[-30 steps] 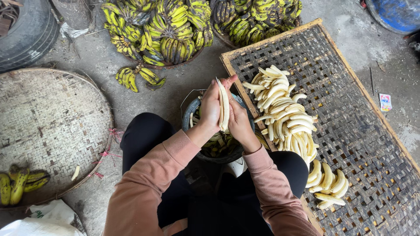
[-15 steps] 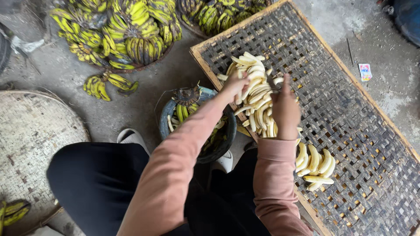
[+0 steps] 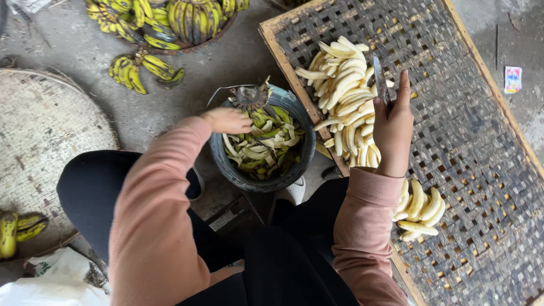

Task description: The person sits on the floor and peels green bananas with a small knife, one at a time. They drop the peels into a bucket between their legs and place the peeled bananas onto a woven bamboo tray beside them, repeating the cycle continuously.

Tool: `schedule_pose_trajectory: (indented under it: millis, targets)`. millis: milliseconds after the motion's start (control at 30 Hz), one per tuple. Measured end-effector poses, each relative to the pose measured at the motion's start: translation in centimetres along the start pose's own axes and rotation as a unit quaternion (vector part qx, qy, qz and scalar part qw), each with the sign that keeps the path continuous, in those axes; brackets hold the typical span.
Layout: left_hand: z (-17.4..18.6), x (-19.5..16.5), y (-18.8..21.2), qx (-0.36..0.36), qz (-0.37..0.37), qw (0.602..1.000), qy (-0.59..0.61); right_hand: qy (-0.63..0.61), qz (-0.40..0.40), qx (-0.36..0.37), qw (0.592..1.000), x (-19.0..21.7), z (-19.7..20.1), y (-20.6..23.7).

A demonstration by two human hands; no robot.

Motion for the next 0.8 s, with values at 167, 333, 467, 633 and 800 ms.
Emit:
schedule_pose_trajectory:
  millis: [167, 333, 467, 633, 800]
  targets:
    - [-4.0, -0.8, 0.0, -0.02, 0.194, 0.98, -0.048, 0.001, 0.035, 0.0, 0.999, 1.2, -0.8, 0.2]
    - [-4.1, -2.4, -0.3, -0.065, 0.276, 0.954, -0.104, 0.011, 0.025, 0.001, 1.0, 1.0, -0.8, 0.6]
    - [-3.2, -3.1, -0.2, -0.071, 0.266, 0.96, -0.042, 0.008, 0.024, 0.002, 1.0, 1.1, -0.9, 0.3]
    - [-2.9, -2.0, -0.9, -0.099, 0.389, 0.896, 0.192, 0.006, 0.012, 0.011, 1.0, 1.6, -1.2, 0.0]
    - [-3.3, -1.8, -0.1, 0.001, 0.202, 0.979, -0.027, 0.004, 0.05, 0.012, 0.999, 2.9, -1.7, 0.1]
Point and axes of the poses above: each hand's wrist, its own y-axis away from the middle knuckle, its own z-axis out of the back of the hand, x = y × z, the point moved 3 cm from there along -y, towards the middle knuckle, and after that the axes turned 8 degrees about -x, right-handed, at the moved point
